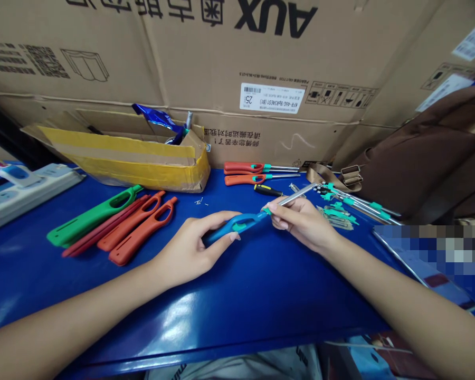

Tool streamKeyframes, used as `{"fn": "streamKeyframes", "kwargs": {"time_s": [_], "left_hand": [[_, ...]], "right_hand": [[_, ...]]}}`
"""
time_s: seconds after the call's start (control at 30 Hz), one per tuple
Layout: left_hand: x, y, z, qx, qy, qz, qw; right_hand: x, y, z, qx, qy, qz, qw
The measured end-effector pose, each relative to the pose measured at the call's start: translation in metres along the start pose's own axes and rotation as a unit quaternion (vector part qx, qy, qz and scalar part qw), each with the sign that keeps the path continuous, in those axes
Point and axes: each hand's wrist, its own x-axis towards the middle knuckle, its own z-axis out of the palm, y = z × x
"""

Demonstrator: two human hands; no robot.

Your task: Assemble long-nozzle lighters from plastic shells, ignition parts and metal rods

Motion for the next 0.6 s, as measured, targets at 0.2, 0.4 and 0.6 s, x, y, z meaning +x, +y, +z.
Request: {"fn": "streamKeyframes", "kwargs": {"time_s": [0.2, 0.4, 0.6], "left_hand": [[-0.003, -0.005, 0.008, -0.016, 0.009, 0.011, 1.0], [-0.005, -0.008, 0.013, -0.033, 0.019, 0.01, 0.999], [-0.005, -0.006, 0.013, -0.035, 0.035, 0.061, 0.997]], "right_hand": [[-0.002, 0.009, 0.007, 0.009, 0.001, 0.007, 1.0], [-0.006, 0.017, 0.008, -0.002, -0.023, 0.003, 1.0], [-0.006, 0.023, 0.005, -0.033, -0.052, -0.05, 0.997]]}}
